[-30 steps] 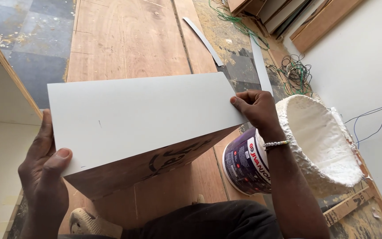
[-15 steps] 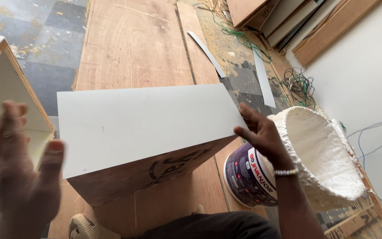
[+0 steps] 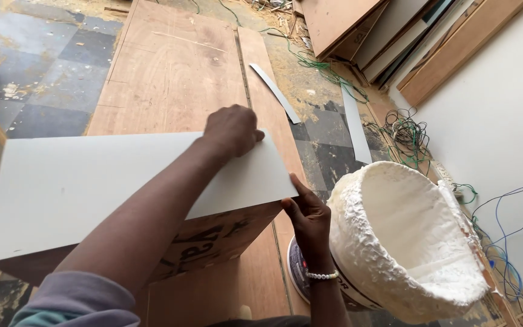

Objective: Applying adhesive tape to the edges of wooden drawer boxes for assembly.

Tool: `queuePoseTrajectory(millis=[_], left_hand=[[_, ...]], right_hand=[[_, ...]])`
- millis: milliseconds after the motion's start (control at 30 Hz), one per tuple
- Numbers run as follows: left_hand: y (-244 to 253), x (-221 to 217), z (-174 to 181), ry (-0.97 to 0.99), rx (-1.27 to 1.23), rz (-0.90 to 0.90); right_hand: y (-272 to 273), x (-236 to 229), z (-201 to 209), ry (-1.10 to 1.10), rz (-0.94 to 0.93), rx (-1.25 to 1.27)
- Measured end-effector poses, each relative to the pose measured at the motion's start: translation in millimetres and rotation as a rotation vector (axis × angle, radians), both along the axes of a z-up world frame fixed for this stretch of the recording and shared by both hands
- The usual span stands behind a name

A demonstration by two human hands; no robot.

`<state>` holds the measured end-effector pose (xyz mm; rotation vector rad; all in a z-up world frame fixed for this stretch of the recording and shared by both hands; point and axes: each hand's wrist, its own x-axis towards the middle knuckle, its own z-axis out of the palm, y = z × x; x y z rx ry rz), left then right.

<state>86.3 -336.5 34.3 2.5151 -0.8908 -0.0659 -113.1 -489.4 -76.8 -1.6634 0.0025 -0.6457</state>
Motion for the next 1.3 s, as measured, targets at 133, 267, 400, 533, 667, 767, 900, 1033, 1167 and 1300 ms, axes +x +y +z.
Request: queuePoseTrajectory(millis=[133,267,400,533,667,767,900,1033,1167,1300], left_hand=[[2,3,-7,0.068,-0.072,0.050],[1,5,-2,0.106,-0.053,0.060],[0,4,1,0.158,-0.023,0.069],[1,4,-4,0.154,-0.038,0.071],[-4,9,-17,0.063,-0.046,0.063],[-3,-3,-6,-0.052,-0.001,0.043],[0,-33,9,-0.228,0.036,0.012],[9,-117,2,-0.335,-0.252,-0.097],[40,-245,-38,0.045,-0.548,-0.445],[53,-309,-106,0.186,-0.778,-0.532]], right_hand=[[6,-7,31,0.176,-0.017,0.152],[4,-6,44,0.193,0.048,0.170],[5,-7,50,0.218,0.051,0.167],[3,-4,46,0.217,0.051,0.168],[4,-5,43,0.220,0.032,0.157],[6,-8,36,0.217,0.024,0.134],[15,-23,45,0.103,0.111,0.075],[29,-39,43,-0.181,-0.115,0.036],[64,-69,69,-0.481,0.080,0.209],[74,-93,75,-0.440,0.116,0.362]])
